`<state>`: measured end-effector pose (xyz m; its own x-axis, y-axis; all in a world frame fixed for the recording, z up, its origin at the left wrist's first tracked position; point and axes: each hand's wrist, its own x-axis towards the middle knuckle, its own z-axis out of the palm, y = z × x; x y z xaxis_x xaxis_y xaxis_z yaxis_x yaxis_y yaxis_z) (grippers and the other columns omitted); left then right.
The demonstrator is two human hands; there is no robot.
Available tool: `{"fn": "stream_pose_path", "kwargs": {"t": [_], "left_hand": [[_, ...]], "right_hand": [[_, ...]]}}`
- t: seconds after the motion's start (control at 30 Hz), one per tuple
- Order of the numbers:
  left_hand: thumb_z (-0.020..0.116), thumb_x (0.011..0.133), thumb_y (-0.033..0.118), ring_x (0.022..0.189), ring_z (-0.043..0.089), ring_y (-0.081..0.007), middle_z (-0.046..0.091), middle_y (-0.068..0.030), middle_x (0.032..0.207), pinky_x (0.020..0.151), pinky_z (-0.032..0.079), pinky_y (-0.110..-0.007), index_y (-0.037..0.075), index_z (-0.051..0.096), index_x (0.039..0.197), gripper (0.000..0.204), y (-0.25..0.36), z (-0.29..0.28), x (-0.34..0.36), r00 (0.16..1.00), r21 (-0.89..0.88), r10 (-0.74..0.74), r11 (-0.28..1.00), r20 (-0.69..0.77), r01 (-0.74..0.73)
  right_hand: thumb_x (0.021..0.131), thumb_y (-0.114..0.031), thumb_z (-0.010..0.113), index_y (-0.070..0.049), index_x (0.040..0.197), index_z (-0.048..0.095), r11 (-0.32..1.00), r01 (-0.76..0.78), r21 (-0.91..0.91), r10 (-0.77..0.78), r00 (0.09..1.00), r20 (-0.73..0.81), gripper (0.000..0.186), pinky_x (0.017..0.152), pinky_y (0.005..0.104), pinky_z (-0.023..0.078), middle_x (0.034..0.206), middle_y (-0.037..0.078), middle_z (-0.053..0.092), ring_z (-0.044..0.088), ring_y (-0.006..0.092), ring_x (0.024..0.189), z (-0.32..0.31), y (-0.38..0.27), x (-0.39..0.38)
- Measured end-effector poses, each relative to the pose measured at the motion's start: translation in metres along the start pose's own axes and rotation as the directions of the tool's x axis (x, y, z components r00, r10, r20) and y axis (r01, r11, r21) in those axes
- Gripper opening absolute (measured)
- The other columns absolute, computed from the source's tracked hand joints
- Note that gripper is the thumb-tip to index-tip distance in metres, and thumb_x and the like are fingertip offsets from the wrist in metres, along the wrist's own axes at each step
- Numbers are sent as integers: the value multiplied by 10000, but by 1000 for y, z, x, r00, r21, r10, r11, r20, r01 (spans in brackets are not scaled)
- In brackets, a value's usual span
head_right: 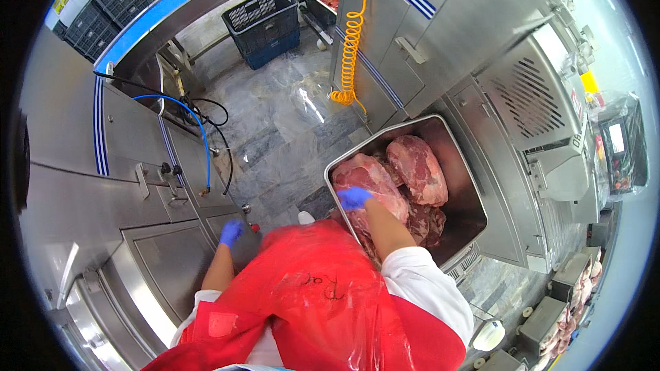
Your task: The person loads large raw meat cuts into a meat slicer, operates the machine to slice the meat, and collects the sliced pieces from a conveyor belt into a metal tray. The person repeats this process with multiple meat cuts.
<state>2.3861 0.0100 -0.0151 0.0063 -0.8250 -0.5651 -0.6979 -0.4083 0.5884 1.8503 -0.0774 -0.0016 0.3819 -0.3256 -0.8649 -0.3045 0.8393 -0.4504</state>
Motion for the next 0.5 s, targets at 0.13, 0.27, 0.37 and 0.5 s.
{"fn": "stream_pose_path", "kwargs": {"t": [0.13, 0.27, 0.37, 0.5], "left_hand": [[553, 849, 215, 555, 558, -153, 606, -60, 653, 526, 452, -322, 35, 673, 864, 216, 37, -37, 59, 975, -531, -224, 826, -2, 189], [557, 849, 248, 548, 548, -140, 605, -51, 657, 506, 437, -301, 26, 664, 831, 247, 45, -70, 118, 969, -383, -215, 891, 122, 245], [550, 846, 259, 530, 541, -148, 599, -56, 641, 492, 431, -303, 17, 657, 807, 267, 42, -90, 166, 967, -385, -194, 890, 163, 244], [528, 848, 243, 515, 542, -161, 600, -67, 634, 493, 436, -311, 13, 648, 790, 266, 53, -129, 232, 902, -355, -325, 838, 285, 414]], "right_hand": [[894, -397, 572, -62, 680, 645, 938, 278, -207, -315, 933, -173, 404, 435, 321, 412, 604, 46, 596, 521, 162, 480, 2, -111, 32], [906, -403, 534, -51, 714, 639, 932, 311, -185, -357, 878, -318, 414, 475, 337, 438, 612, 58, 602, 546, 172, 506, 5, -152, 78], [907, -370, 519, -63, 760, 639, 843, 266, -468, -417, 872, -257, 361, 501, 334, 456, 623, 67, 608, 565, 173, 527, -11, -149, 99], [884, -270, 569, -88, 672, 604, 999, -11, -31, -2, 916, -402, 282, 440, 311, 358, 576, 24, 533, 465, 136, 470, -31, -127, 86]]}}
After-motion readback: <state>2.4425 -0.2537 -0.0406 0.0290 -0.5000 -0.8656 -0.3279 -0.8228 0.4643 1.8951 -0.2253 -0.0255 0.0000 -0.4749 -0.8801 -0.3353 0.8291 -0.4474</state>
